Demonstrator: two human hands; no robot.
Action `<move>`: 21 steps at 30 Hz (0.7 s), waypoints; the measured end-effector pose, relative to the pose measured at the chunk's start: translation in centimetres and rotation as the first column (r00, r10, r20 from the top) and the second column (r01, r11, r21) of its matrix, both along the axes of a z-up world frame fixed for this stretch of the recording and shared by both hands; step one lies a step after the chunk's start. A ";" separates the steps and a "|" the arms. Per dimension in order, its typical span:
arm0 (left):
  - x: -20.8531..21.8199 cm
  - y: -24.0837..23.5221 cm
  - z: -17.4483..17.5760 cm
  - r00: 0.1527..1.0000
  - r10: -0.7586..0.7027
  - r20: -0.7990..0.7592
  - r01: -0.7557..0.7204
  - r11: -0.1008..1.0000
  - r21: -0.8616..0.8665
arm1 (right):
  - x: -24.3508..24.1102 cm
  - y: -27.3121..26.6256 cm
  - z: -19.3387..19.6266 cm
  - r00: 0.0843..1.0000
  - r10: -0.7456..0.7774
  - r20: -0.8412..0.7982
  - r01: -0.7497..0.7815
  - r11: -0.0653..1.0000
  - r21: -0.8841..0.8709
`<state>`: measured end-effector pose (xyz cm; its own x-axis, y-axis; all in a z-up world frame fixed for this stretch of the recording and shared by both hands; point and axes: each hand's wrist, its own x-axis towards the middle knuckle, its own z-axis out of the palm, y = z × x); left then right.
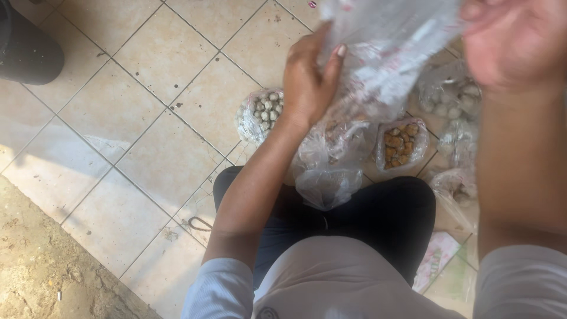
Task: The person sits on a tiled floor and transfers round, light-colored food items from several open plastic bags into a single larger plastic bag. They handle the items by hand, occasionally adjusting the bags and the items within them.
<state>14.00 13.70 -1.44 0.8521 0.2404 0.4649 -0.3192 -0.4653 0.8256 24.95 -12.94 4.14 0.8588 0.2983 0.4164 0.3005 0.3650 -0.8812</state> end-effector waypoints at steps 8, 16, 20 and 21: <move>-19.8 -11.8 6.2 0.664 -0.725 0.182 0.700 0.518 -0.492 | -19.3 -13.7 0.7 0.962 -0.255 0.095 0.266 0.808 -0.526; -28.8 -22.3 1.9 0.084 -0.982 -0.172 0.967 0.122 -0.225 | -38.0 -24.5 -0.5 0.919 -0.390 -0.057 0.142 0.463 -0.875; -27.3 -27.9 -5.9 -0.090 -0.979 0.182 0.852 -0.170 -0.495 | -39.7 -23.6 -2.4 0.962 -0.130 -0.240 0.018 0.907 -0.422; -25.8 -28.6 -8.0 -0.058 -0.969 0.242 0.743 -0.204 -0.637 | -40.0 -22.7 -3.2 0.971 -0.046 -0.233 -0.013 0.969 -0.246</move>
